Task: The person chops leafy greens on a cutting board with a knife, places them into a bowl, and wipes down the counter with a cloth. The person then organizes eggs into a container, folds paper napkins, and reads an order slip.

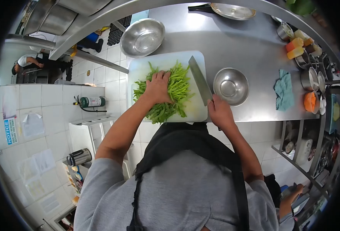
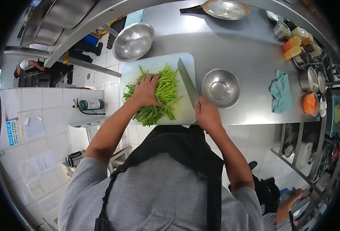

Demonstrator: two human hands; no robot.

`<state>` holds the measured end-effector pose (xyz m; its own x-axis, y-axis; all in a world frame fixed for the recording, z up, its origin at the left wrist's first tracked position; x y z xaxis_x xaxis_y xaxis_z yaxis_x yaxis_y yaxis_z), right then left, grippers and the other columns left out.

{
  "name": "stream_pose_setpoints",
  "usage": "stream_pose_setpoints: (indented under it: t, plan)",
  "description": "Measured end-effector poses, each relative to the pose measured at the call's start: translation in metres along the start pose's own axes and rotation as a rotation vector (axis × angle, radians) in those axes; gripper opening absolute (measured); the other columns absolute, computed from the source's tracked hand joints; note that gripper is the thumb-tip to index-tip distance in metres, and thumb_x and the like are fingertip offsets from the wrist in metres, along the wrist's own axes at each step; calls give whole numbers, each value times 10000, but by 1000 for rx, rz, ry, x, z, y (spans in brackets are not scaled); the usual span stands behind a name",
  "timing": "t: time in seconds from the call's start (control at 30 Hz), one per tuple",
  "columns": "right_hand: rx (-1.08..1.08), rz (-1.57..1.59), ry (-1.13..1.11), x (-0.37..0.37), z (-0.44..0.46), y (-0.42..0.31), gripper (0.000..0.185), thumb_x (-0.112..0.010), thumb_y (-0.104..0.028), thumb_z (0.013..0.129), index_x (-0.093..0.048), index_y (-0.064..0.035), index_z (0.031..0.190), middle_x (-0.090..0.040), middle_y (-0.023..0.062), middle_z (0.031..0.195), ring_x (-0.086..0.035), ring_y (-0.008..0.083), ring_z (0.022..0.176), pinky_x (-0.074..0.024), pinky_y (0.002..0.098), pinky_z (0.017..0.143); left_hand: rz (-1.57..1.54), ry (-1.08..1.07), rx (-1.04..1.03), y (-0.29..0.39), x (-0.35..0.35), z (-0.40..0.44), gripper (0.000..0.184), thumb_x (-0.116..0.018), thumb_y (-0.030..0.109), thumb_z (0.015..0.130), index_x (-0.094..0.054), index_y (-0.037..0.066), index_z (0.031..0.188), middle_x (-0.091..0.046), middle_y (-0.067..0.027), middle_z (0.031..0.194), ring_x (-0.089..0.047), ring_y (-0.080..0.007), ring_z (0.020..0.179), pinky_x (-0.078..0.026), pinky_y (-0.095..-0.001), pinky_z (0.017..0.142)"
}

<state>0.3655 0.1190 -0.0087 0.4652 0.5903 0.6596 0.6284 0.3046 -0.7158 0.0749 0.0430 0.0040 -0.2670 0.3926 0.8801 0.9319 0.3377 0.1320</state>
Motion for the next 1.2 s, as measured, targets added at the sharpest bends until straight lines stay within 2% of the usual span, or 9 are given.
stream_pose_setpoints:
  t: [0.23,0.33,0.6,0.7,0.83,0.93,1.07,1.17,1.2]
  plan:
    - [-112,72,112,17,-43,-54,233,-572,-190,1059,-588,36,1114,-690,315,845,-677,537,846,-505,613,754,-41,-127,-61,-4,16,-7,1579,-1014,657,478,-200,76,1700,-285,-207,1711,-304,-444,1565,-364,-722,1191]
    - [-140,138,160,14,-55,-69,204,-590,-172,1057,-589,28,1099,-684,301,808,-673,531,798,-500,594,707,-68,-77,-71,-8,8,-9,1594,-1002,689,475,-203,36,1690,-283,-220,1701,-298,-447,1560,-363,-736,1165]
    - [-256,138,294,-26,-95,-85,160,-602,-151,1061,-598,9,1074,-663,274,757,-662,504,725,-495,554,643,-32,64,-86,-8,-13,-12,1504,-945,703,589,-178,21,1688,-279,-217,1703,-279,-433,1574,-338,-743,1167]
    - [-406,157,235,-34,-113,-87,152,-619,-153,1051,-605,-1,1053,-651,256,735,-653,490,701,-483,551,627,-81,42,-101,-13,-11,-9,1447,-938,674,621,-201,17,1678,-295,-225,1691,-286,-434,1569,-337,-740,1169]
    - [-297,-137,121,-13,-151,-101,167,-646,-167,1023,-606,-5,1029,-650,237,721,-652,479,701,-478,558,634,-132,-23,-125,-16,0,-7,1435,-937,662,627,-207,14,1679,-293,-240,1696,-278,-441,1573,-325,-740,1178]
    - [-382,-117,-51,4,-167,-109,172,-646,-178,1014,-613,-9,1025,-653,237,724,-648,482,701,-480,564,653,-114,-49,-141,-20,-3,-3,1442,-890,729,656,-185,19,1694,-273,-248,1709,-264,-447,1582,-307,-740,1189]
    - [-346,-121,-161,6,-163,-110,163,-631,-191,1013,-636,-28,1025,-666,260,777,-643,497,744,-489,559,668,-154,-75,-121,-17,-2,-3,1452,-811,817,692,-143,25,1710,-253,-250,1720,-249,-448,1592,-290,-729,1205]
    - [-298,-9,-208,-3,-155,-105,170,-623,-196,1031,-639,-28,1010,-652,202,730,-670,390,683,-500,496,641,-153,-85,-100,-14,6,-6,1462,-784,849,697,-131,23,1713,-253,-246,1722,-241,-440,1597,-289,-720,1212]
    - [-376,120,-251,-9,-152,-100,177,-622,-200,1037,-637,-28,998,-635,164,713,-654,329,649,-495,463,619,-139,-81,-99,-14,4,-5,1473,-791,849,688,-129,24,1713,-253,-243,1723,-240,-437,1598,-289,-717,1214]
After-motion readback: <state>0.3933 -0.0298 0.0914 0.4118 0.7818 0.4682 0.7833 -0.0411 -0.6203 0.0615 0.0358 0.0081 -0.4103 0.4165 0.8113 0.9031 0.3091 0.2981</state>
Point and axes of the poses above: each hand's wrist, its own z-axis towards the middle knuckle, its own x-axis out of the back of the hand, y = z × x, the point moved 1 cm from there along z, towards the middle knuckle
